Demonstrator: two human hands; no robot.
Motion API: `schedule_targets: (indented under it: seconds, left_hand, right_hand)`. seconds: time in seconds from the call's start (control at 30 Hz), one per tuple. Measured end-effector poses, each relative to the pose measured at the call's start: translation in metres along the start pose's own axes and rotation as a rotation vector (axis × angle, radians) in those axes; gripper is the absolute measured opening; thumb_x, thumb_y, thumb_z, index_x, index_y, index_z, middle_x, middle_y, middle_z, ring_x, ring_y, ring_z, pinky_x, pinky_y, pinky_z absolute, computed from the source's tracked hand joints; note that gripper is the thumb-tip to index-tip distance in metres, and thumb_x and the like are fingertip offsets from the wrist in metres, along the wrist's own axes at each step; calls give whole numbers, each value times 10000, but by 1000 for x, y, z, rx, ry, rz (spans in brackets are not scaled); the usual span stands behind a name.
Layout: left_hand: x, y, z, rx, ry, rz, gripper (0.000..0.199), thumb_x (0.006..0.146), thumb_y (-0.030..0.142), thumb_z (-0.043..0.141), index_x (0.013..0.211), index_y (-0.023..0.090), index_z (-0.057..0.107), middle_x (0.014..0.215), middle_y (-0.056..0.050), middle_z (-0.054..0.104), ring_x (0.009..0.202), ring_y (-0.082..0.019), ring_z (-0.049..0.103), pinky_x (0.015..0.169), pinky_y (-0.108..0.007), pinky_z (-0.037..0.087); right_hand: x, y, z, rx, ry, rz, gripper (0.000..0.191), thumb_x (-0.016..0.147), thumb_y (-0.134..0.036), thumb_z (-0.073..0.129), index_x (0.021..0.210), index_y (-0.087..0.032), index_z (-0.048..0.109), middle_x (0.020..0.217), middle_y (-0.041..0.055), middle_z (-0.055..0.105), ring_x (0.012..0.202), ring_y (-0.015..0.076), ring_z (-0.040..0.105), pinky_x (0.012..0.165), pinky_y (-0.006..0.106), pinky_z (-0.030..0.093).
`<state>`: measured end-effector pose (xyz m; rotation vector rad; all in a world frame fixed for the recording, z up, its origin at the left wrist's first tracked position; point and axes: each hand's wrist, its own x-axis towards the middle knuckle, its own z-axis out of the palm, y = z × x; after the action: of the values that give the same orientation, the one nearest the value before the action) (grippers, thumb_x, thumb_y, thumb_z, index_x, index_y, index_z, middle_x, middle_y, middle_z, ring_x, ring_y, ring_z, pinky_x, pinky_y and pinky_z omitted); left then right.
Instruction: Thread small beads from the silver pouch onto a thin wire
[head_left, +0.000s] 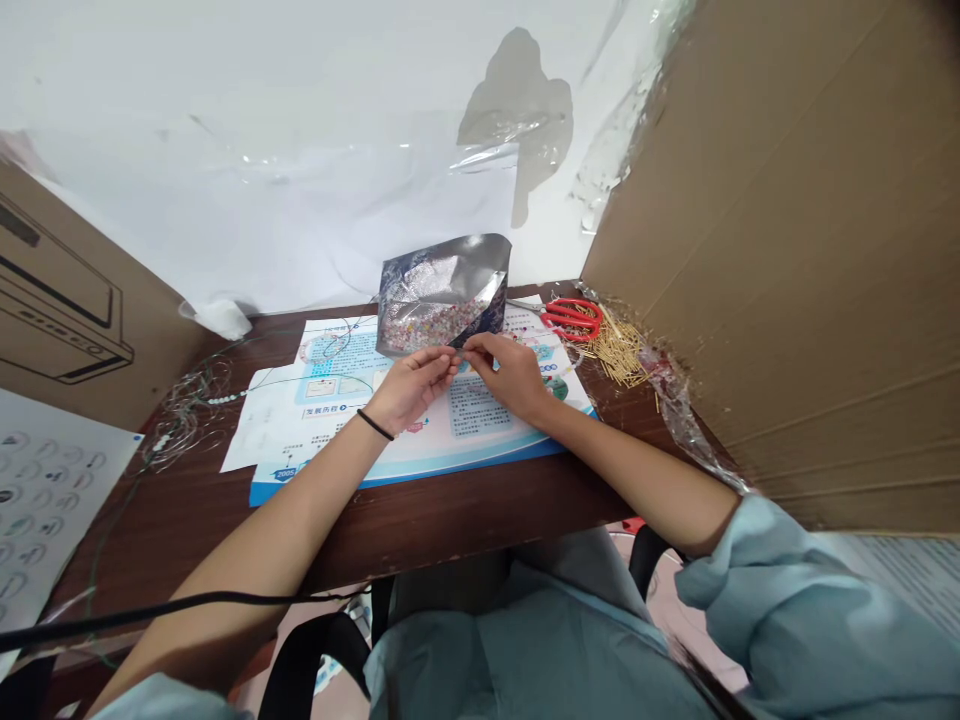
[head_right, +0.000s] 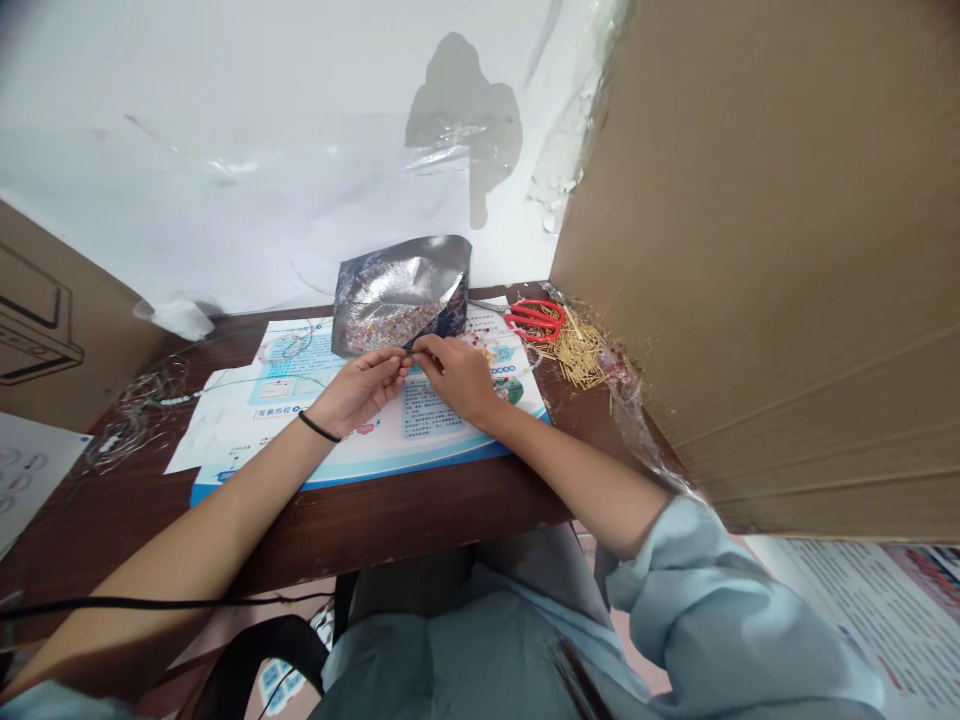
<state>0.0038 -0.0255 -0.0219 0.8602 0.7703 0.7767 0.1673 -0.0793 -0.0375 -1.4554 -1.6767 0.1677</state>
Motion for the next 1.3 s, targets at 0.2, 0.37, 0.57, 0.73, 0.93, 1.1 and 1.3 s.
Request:
schedule_targets:
  seconds: [0.2,0.37,0.57,0.73,0.93,1.1,1.3]
  left_hand:
    - [1,-2,-2,31,-43,24,101,786,84,727,864,145,704,790,-23,700,686,-71,613,682,-194,515]
    - [2,-4,-4,68,-68,42,75,790,149,757,827,138,693,783,-21,679,689,-72,590,703,-207,498]
    - [0,-3,0,64,-50,32,119,766,198,795,811,132,705,759,-17,663,681,-71,571,689,-202,481]
    - [-1,-4,1,91,-48,54,101,790,210,775,789,134,709,763,-27,664,676,-77,558,710,-225,487]
    - [0,-5,2,132,-39,61,139,774,251,791,784,142,706,767,-20,659,683,-76,553,741,-238,489]
    - [-1,-5,3,103,-5,56,108,789,228,772,776,143,706,752,-15,659,670,-72,546,719,-225,481]
    - [-1,-5,4,119,-14,65,102,790,223,772,769,146,708,743,-15,656,657,-74,541,708,-229,475]
  right_hand:
    - [1,-2,-1,-37,-7,-36,136,932,-208,542,891,-213,672,766,22,654,755,158,563,751,303,436]
    - [2,-4,-2,-47,-19,-46,146,930,-210,529,841,-225,645,770,18,659,765,163,554,773,315,448]
    - [1,-6,-2,-41,12,-80,155,916,-207,516,817,-215,633,734,16,630,727,154,542,756,304,447]
    - [1,-6,-2,-42,6,-73,151,905,-191,515,813,-218,631,725,11,618,727,152,533,754,295,438]
    - [0,-5,-1,-36,3,-84,146,903,-188,516,818,-213,633,729,12,617,732,153,536,753,292,428]
    - [0,-6,-2,-31,0,-92,155,909,-194,504,820,-208,630,743,22,625,751,156,552,751,292,432]
    - [0,-6,-2,-29,-15,-87,157,911,-197,499,814,-210,621,752,26,633,761,161,563,743,294,433]
